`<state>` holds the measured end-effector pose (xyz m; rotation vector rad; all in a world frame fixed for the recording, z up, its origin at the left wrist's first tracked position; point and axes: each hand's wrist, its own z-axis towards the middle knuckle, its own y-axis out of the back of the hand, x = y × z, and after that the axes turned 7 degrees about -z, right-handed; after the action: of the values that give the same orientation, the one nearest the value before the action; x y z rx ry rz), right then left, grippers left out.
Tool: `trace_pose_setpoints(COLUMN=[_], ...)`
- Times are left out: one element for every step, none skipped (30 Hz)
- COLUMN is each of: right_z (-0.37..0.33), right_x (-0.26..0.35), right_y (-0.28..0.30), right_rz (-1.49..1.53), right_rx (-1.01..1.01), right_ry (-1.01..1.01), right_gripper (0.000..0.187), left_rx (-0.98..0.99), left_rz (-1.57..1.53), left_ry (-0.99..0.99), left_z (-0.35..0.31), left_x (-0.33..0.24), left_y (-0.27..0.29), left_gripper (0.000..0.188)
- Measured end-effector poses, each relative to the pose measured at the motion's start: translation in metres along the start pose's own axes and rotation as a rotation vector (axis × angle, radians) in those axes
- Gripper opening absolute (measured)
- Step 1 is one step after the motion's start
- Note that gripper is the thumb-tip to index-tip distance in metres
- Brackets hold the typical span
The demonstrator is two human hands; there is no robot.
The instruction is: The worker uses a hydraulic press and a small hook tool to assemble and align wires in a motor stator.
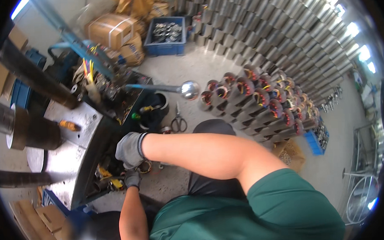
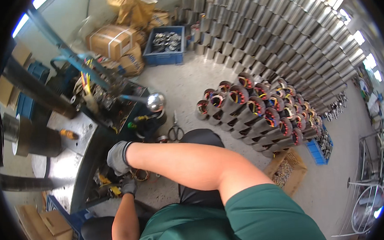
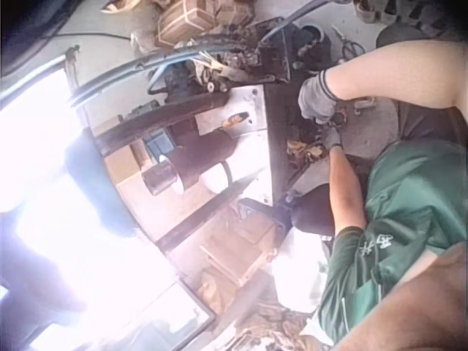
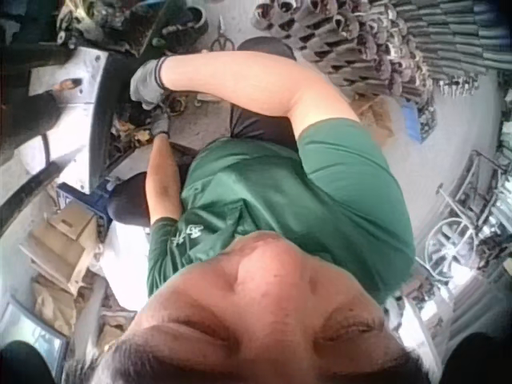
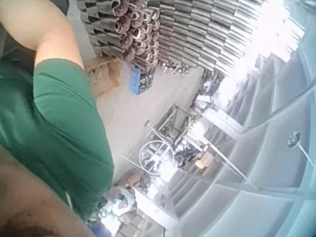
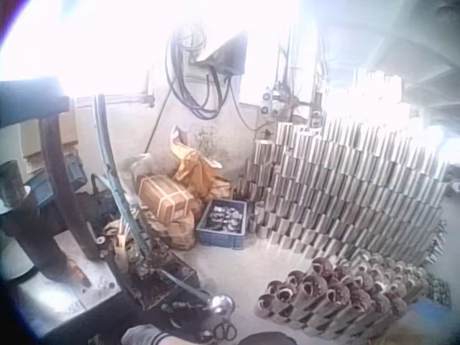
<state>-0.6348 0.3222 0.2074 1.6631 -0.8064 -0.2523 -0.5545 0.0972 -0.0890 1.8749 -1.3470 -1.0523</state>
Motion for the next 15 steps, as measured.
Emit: trace_pose_setpoints(right_z=[0.002,0.005,0.007,0.008,0.009,0.008,0.009,0.008,-0.005,-0.005,-0.006,-0.006,-0.002,0.005,0.010], right_x=[-0.001,0.000,-0.002,-0.005,-0.008,-0.006,-0.006,-0.007,-0.026,-0.021,-0.020,-0.020,-0.026,-0.034,-0.044], right_y=[-0.001,-0.001,-0.001,-0.001,0.000,0.003,0.008,0.012,0.001,0.009,0.016,0.018,0.011,0.005,0.004], right_rz=[-0.010,-0.009,-0.006,-0.012,-0.015,-0.016,-0.005,-0.010,0.024,0.039,0.039,0.119,0.237,0.357,0.395], right_rx=[-0.007,0.008,0.025,0.016,0.032,0.049,0.084,0.073,0.034,-0.032,-0.091,-0.170,-0.293,-0.417,-0.496], right_ry=[-0.021,-0.019,-0.020,-0.031,-0.053,-0.063,-0.078,-0.073,-0.165,-0.186,-0.184,-0.249,-0.262,-0.267,-0.104], right_gripper=[0.033,0.033,0.033,0.033,0.032,0.032,0.040,0.040,0.046,0.052,0.064,0.067,0.068,0.070,0.070], left_rx=[-0.090,-0.184,-0.189,-0.179,-0.163,-0.147,-0.129,-0.108,-0.112,-0.069,-0.100,-0.129,-0.153,-0.183,-0.228], left_rz=[-0.056,-0.113,-0.111,-0.391,-0.671,-0.952,-1.233,-1.514,-1.596,-1.621,-1.631,-1.635,-1.532,-1.528,-1.421], left_ry=[0.011,0.032,0.017,0.097,0.177,0.268,0.356,0.443,0.456,0.316,0.210,0.105,-0.079,-0.078,-0.288], left_z=[0.007,0.014,0.020,0.026,0.032,0.032,0.032,0.031,-0.018,-0.043,-0.064,-0.085,-0.116,-0.135,-0.150], left_x=[0.010,0.017,0.013,0.009,0.006,0.006,0.006,0.007,-0.077,-0.072,-0.075,-0.084,-0.100,-0.107,-0.109], left_y=[-0.007,-0.008,-0.001,0.007,0.017,0.028,0.040,0.052,0.091,0.115,0.135,0.155,0.179,0.201,0.220], left_gripper=[0.050,0.046,0.046,0.040,0.035,0.030,0.027,0.025,0.021,0.025,0.027,0.030,0.033,0.033,0.034])
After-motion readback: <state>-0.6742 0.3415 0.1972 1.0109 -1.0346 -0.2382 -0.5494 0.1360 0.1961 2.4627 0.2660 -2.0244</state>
